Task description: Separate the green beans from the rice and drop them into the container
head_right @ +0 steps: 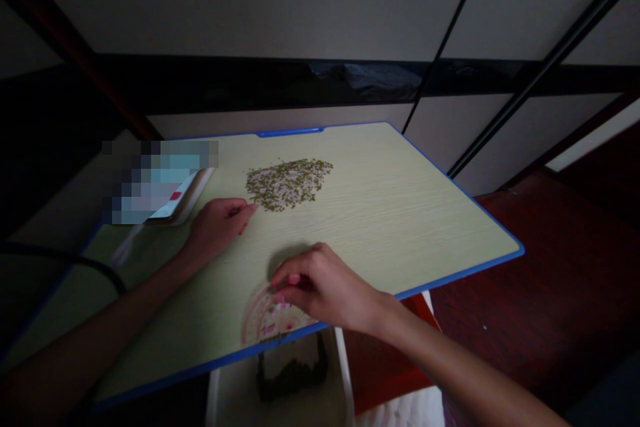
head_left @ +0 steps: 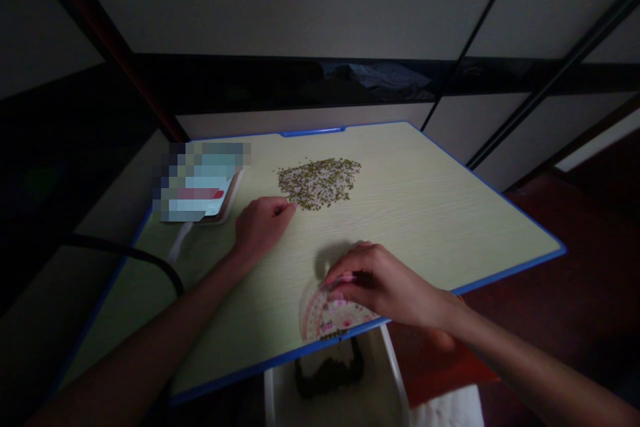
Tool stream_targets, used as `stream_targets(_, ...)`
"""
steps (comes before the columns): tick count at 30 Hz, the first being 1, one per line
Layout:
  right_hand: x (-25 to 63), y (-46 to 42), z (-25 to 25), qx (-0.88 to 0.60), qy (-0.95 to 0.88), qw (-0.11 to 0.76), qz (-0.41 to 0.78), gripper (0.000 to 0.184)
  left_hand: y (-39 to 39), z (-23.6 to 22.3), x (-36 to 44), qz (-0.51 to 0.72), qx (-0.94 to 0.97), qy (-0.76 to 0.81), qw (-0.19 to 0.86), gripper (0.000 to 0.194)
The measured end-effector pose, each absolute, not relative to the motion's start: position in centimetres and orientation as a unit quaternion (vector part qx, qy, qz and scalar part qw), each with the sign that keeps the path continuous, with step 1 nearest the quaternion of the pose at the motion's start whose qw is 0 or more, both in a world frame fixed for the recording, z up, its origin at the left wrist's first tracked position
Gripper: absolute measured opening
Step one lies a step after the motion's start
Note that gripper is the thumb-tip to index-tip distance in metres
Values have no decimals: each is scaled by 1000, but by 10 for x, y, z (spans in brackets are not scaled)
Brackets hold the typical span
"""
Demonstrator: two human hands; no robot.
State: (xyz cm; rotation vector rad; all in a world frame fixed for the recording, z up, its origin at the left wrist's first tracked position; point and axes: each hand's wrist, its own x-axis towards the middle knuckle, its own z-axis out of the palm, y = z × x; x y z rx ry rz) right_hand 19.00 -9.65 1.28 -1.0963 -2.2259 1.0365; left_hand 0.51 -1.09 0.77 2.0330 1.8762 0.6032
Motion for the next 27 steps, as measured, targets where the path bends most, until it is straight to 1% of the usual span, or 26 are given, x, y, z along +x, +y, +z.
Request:
stream_targets(11,190,-97,14,-373,-816,221,383,17,-10,8,5,209,708,657,154,36)
stream_targets(15,191,-97,15,-366,-805,218,414,17,-10,8,6,208,707,658,155,37)
stream_targets(17,194,-94,18,-381,-783,230,434,18,-10,7,6,207,707,658,155,37)
stream_targets(19,201,-86,22,-403,-755,262,446,19,-9,6,5,206,707,658,155,36)
stream_targets(24,230,-43,27,-468,-664,380,441,21,-10,7,5,203,706,659,160,36)
stream_targets(27,253,-6,25,-490,-588,480,430,20,-10,8,5,201,704,661,165,36)
